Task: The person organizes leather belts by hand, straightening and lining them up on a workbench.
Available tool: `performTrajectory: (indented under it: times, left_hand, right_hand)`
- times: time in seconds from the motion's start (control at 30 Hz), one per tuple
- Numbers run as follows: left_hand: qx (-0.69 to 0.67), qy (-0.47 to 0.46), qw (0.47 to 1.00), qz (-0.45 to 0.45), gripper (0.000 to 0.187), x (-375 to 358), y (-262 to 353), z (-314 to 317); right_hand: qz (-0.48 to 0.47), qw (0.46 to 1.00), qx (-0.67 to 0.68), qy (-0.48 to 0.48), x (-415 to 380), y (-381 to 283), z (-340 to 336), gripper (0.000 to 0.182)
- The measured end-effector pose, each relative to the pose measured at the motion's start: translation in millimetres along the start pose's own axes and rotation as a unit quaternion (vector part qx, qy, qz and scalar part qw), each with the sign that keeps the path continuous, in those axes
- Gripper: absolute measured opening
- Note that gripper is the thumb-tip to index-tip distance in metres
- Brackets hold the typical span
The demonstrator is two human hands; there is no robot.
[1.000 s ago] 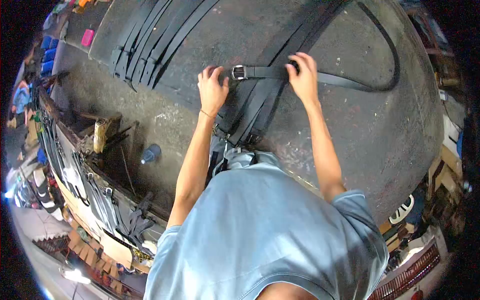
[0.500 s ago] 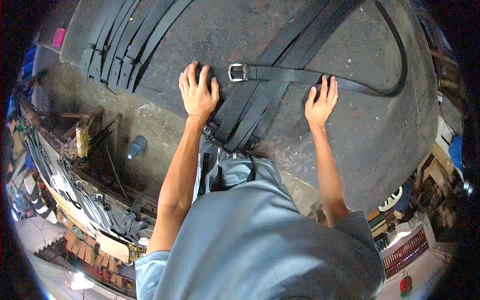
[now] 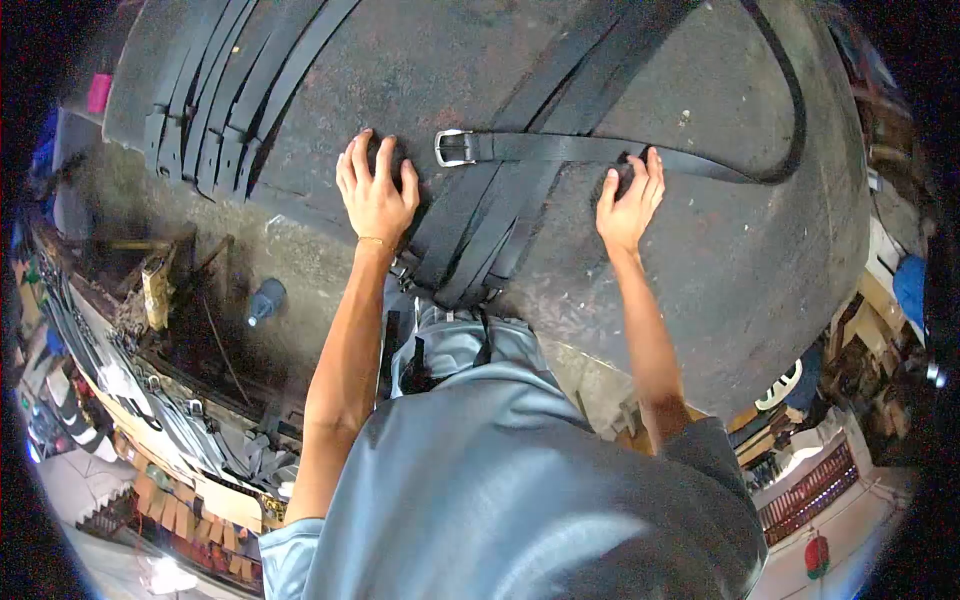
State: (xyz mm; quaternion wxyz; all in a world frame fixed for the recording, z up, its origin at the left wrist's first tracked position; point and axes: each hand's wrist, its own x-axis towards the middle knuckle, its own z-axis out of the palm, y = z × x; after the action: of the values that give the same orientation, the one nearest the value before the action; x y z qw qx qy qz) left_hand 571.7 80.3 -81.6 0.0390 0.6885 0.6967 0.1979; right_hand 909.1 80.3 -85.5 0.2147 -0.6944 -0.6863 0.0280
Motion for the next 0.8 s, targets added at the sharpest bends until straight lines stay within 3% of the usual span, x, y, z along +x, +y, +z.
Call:
performTrajectory:
  times: [0.23, 0.4, 0.5, 0.57, 0.6, 0.67, 0.7, 0.73, 0.8]
  left_hand:
    - [-0.012, 0.034, 0.999, 0.02, 0.034, -3, 6, -4]
    - [-0.133, 0.056, 0.989, 0.006, 0.033, 0, 23, -5]
    - [-0.168, -0.017, 0.967, 0.189, 0.042, 31, 89, -26]
    - [-0.146, -0.149, 0.964, 0.166, 0.044, 32, 99, -6]
    - [-0.14, -0.143, 0.964, 0.173, 0.044, 37, 102, -5]
    - [-0.093, -0.243, 0.96, 0.103, 0.044, 48, 102, -8]
    - [-0.101, -0.221, 0.959, 0.146, 0.042, 47, 98, -9]
    - [-0.121, -0.247, 0.954, 0.122, 0.043, 44, 98, -24]
    - [-0.155, -0.266, 0.947, 0.09, 0.049, 27, 89, -45]
  right_hand:
    - [0.004, 0.999, 0.018, 0.032, -5, 7, -1, 0.023]
    - [0.011, 0.998, 0.028, 0.063, -9, 9, -7, 0.022]
    - [0.018, 0.994, 0.056, 0.091, -10, 13, -6, 0.024]
    - [0.024, 0.99, 0.101, 0.094, -12, 12, -8, 0.023]
    - [0.03, 0.985, 0.13, 0.113, -12, 9, -10, 0.025]
    - [0.117, 0.965, 0.162, 0.168, -16, -6, -9, 0.026]
    - [0.159, 0.951, 0.181, 0.195, -21, -13, -2, 0.027]
    - [0.199, 0.929, 0.241, 0.197, -25, -21, 2, 0.026]
    - [0.334, 0.861, 0.374, 0.091, -34, -53, -8, 0.028]
